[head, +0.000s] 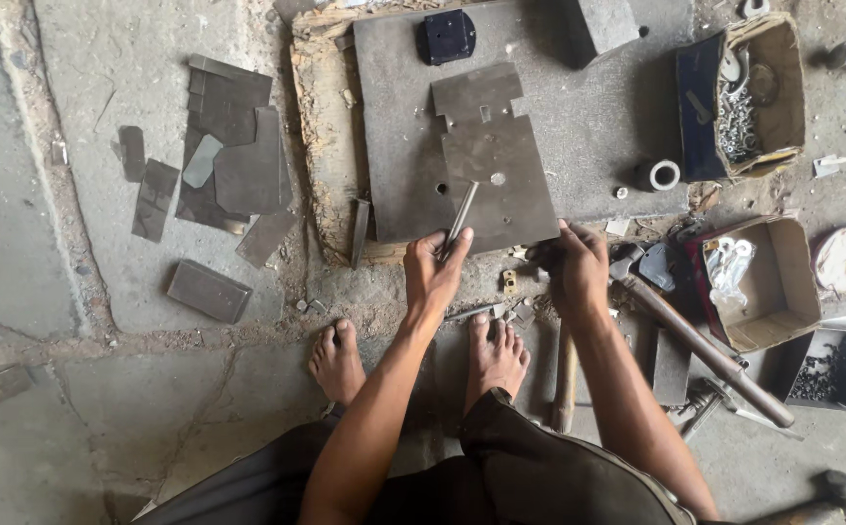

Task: The person hammers a metal punch tool into a rectangular metal plate to create holes. They repeatedly position the punch, strike it with a hammer, and flip the plate to work on different areas.

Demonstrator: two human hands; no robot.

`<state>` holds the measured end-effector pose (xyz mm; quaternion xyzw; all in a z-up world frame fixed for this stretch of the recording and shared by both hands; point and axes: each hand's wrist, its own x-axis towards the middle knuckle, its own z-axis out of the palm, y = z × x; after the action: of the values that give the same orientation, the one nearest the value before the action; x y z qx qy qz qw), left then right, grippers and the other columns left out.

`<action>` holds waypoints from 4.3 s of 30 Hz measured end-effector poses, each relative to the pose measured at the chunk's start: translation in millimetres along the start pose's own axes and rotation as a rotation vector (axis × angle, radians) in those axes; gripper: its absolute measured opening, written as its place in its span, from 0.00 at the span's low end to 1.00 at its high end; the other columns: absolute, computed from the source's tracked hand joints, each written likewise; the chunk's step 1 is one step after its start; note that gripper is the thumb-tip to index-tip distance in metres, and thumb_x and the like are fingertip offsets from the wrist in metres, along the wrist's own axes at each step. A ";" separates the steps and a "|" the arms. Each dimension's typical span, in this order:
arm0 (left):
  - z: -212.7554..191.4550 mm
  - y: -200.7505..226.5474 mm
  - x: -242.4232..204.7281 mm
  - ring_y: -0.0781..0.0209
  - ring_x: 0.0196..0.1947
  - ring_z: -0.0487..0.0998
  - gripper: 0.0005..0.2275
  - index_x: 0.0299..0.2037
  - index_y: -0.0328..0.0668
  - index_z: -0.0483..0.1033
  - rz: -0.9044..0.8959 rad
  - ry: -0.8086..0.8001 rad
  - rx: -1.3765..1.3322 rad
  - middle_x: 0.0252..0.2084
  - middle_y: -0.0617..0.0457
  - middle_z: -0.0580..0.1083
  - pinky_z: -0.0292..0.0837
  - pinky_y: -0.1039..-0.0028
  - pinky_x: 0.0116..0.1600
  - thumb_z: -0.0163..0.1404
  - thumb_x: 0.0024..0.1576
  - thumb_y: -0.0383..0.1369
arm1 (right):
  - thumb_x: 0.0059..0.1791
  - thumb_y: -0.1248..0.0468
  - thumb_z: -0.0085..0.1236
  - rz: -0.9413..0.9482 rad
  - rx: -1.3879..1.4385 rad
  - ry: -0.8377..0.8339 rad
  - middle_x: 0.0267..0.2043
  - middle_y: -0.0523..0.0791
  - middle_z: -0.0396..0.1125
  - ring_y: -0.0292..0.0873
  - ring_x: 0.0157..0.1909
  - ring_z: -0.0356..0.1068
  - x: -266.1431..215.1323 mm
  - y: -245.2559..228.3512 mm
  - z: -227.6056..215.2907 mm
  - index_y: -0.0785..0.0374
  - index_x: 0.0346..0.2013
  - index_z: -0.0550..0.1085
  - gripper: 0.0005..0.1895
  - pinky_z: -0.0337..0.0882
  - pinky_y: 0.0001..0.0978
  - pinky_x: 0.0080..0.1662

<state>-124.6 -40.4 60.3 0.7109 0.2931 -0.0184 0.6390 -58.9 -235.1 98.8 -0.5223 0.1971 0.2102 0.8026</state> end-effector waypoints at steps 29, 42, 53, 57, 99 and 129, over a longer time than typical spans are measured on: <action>-11.7 40.8 80.5 0.41 0.53 0.83 0.08 0.58 0.45 0.51 0.301 -0.262 -0.383 0.55 0.35 0.76 0.84 0.52 0.52 0.34 0.72 0.30 | 0.53 0.67 0.55 0.050 -0.328 0.059 0.39 0.53 0.77 0.42 0.37 0.79 -5.7 34.8 -26.9 0.73 0.48 0.75 0.12 0.78 0.32 0.39; 15.2 23.9 117.6 0.45 0.53 0.82 0.13 0.63 0.50 0.45 0.375 -0.421 -0.078 0.51 0.36 0.67 0.80 0.49 0.55 0.33 0.72 0.26 | 0.40 0.67 0.67 -0.136 -1.383 0.351 0.37 0.56 0.69 0.54 0.36 0.70 -147.1 87.7 -106.2 0.67 0.59 0.65 0.34 0.70 0.47 0.39; 17.4 29.8 118.4 0.52 0.37 0.82 0.12 0.61 0.43 0.51 0.663 -0.294 0.170 0.44 0.38 0.70 0.87 0.65 0.32 0.37 0.70 0.28 | 0.45 0.66 0.60 0.433 -0.644 0.189 0.31 0.51 0.73 0.44 0.22 0.70 -173.9 9.8 -86.6 0.59 0.64 0.61 0.33 0.73 0.37 0.24; 19.9 33.1 124.9 0.60 0.15 0.67 0.07 0.59 0.45 0.57 0.798 -0.453 0.553 0.29 0.46 0.68 0.67 0.72 0.17 0.35 0.74 0.29 | 0.49 0.62 0.58 0.304 -0.896 0.222 0.29 0.53 0.72 0.45 0.23 0.67 -184.1 -35.8 -79.7 0.52 0.73 0.58 0.37 0.70 0.39 0.22; 10.8 43.8 128.2 0.65 0.13 0.65 0.10 0.63 0.48 0.55 0.880 -0.640 0.725 0.23 0.51 0.65 0.66 0.80 0.14 0.31 0.73 0.32 | 0.48 0.58 0.62 -0.401 -1.489 -0.140 0.42 0.51 0.74 0.45 0.38 0.75 -136.3 -162.0 -36.7 0.61 0.54 0.73 0.22 0.77 0.35 0.41; 10.6 76.2 105.9 0.63 0.15 0.69 0.05 0.51 0.45 0.66 0.607 -0.577 0.613 0.26 0.47 0.71 0.65 0.74 0.13 0.37 0.73 0.30 | 0.50 0.63 0.52 0.097 -0.927 0.072 0.24 0.43 0.68 0.37 0.20 0.61 -131.3 -125.7 -14.4 0.39 0.77 0.52 0.41 0.65 0.33 0.22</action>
<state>0.3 -9.4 84.3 0.8844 -0.1333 -0.1123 0.4329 -101.5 -311.7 258.7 -0.8229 0.1341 0.2951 0.4667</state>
